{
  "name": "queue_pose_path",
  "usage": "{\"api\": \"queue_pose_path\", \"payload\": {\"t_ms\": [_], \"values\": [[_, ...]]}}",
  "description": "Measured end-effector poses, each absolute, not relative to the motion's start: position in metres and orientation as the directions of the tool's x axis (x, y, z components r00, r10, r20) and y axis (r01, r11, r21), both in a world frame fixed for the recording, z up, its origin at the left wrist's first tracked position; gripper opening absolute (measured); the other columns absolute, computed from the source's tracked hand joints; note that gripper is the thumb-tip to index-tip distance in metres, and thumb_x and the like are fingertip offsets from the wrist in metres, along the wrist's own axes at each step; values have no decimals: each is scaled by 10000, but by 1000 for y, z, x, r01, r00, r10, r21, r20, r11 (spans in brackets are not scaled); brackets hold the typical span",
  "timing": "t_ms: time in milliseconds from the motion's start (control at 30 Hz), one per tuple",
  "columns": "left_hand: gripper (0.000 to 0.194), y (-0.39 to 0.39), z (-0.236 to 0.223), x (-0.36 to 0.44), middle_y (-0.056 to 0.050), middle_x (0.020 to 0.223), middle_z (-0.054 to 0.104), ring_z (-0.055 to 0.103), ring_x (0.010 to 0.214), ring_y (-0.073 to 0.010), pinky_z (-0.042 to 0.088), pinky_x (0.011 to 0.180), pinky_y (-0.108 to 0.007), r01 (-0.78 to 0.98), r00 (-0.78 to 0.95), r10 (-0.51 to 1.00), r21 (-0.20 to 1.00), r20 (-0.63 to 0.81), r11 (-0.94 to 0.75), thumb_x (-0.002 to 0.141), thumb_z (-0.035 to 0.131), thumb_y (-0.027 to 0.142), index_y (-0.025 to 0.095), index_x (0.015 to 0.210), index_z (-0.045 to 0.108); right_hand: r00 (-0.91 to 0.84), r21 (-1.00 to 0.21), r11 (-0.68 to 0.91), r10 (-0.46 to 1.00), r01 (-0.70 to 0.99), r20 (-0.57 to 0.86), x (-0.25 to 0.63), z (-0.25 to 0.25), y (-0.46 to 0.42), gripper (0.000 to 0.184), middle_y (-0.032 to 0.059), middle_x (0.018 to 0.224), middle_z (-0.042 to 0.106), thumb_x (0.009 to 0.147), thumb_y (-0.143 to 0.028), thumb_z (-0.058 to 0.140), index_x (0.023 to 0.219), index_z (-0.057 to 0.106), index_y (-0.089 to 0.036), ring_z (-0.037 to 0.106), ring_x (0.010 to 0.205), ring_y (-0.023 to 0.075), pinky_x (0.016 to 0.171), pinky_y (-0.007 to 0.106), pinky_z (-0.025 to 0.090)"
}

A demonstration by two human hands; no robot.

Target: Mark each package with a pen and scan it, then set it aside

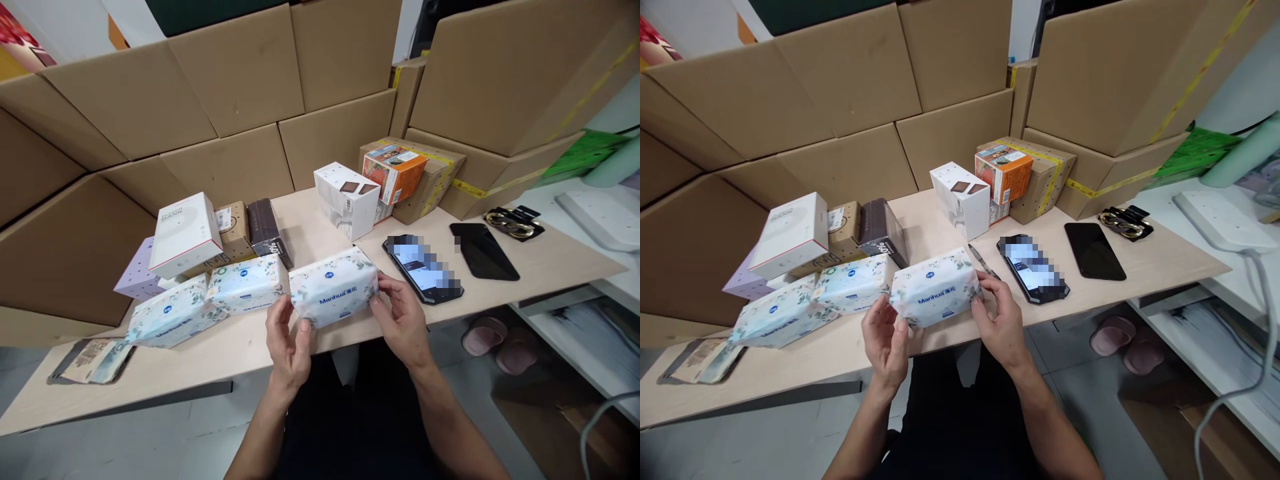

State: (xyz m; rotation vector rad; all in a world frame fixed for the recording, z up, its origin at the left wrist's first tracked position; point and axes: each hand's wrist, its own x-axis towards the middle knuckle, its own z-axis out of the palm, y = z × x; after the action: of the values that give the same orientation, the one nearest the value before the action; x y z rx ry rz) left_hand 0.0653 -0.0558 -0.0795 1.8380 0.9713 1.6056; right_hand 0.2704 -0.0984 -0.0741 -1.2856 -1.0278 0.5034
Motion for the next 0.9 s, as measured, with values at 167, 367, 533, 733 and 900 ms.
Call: {"api": "queue_pose_path", "payload": {"t_ms": [167, 367, 533, 733, 900], "values": [[492, -55, -75, 64, -119, 1294, 531, 540, 1195, -243, 491, 1010, -440, 303, 121, 755, 700, 645, -647, 972, 534, 321, 268, 1453, 442, 490, -957, 198, 826, 213, 280, 272, -80, -95, 270, 116, 1243, 674, 926, -271, 548, 1188, 586, -220, 660, 1144, 227, 974, 441, 551], [452, -55, -64, 65, -115, 1234, 499, 496, 1178, -249, 487, 973, -445, 465, 187, 699, 565, 690, -682, 989, 499, 337, 275, 1436, 481, 435, -692, 64, 735, 719, 520, 296, -58, -74, 250, 134, 1186, 679, 951, -313, 503, 1143, 612, -197, 628, 1045, 269, 898, 458, 522], [414, -55, -64, 67, -112, 1233, 469, 486, 1197, -249, 477, 999, -452, 492, 201, 709, 556, 676, -670, 992, 496, 344, 267, 1397, 525, 237, -378, -97, 908, 921, 345, 306, -46, -47, 276, 163, 941, 667, 904, -169, 433, 1075, 647, -137, 563, 877, 297, 826, 446, 458], [371, -55, -61, 68, -116, 1279, 441, 477, 1233, -241, 497, 984, -423, 488, 233, 735, 577, 637, -655, 998, 490, 335, 268, 1359, 545, 239, -460, -56, 906, 886, 350, 309, -52, -45, 477, 108, 894, 605, 870, -143, 435, 1317, 597, -168, 555, 824, 252, 766, 379, 469], [321, -54, -59, 69, -118, 1246, 462, 480, 1235, -246, 515, 950, -406, 487, 263, 720, 556, 642, -674, 991, 495, 310, 238, 1295, 571, 522, -904, 135, 778, 406, 350, 323, -49, -60, 348, 44, 881, 619, 895, -309, 470, 1167, 672, -228, 563, 722, 190, 690, 366, 500]]}}
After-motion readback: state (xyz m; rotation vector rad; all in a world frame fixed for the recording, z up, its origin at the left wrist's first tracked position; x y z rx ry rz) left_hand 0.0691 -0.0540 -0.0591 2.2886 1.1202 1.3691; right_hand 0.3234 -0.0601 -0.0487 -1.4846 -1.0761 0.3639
